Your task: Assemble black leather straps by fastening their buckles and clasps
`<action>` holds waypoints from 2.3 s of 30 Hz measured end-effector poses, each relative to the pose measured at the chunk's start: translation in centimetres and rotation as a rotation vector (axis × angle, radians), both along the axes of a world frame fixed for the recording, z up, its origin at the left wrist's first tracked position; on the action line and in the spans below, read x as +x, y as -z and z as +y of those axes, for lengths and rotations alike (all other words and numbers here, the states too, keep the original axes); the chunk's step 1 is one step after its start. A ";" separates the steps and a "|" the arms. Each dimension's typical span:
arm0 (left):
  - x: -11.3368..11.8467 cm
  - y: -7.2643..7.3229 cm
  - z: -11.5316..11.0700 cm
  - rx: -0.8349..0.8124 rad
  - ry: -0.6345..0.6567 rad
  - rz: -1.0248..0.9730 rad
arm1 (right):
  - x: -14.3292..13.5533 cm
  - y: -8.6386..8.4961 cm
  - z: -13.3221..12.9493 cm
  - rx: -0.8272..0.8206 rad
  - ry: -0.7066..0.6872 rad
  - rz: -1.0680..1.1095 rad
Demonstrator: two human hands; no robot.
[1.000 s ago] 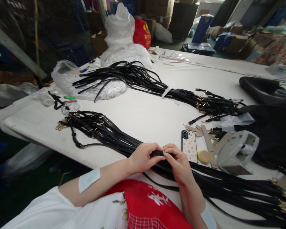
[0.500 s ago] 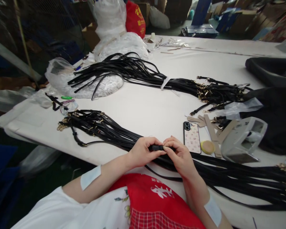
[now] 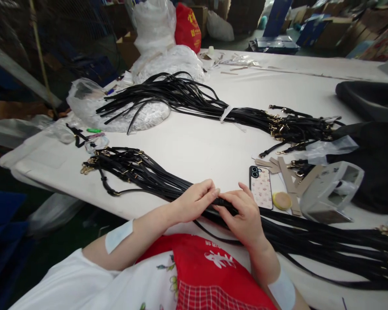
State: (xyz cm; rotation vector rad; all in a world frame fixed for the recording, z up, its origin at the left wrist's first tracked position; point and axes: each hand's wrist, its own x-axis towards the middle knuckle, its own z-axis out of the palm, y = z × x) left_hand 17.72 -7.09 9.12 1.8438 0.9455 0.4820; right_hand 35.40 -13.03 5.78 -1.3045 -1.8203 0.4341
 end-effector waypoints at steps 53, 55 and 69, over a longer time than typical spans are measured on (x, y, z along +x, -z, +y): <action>-7.6 -0.5 3.1 0.070 0.104 0.244 | -0.6 -3.7 0.1 -0.584 -0.142 -0.031; -7.5 -0.6 3.1 0.118 0.135 0.265 | -0.8 -3.9 0.1 -0.628 -0.195 -0.017; -3.7 -0.3 1.1 0.130 0.151 0.122 | 0.0 -2.8 0.3 -0.654 -0.139 0.049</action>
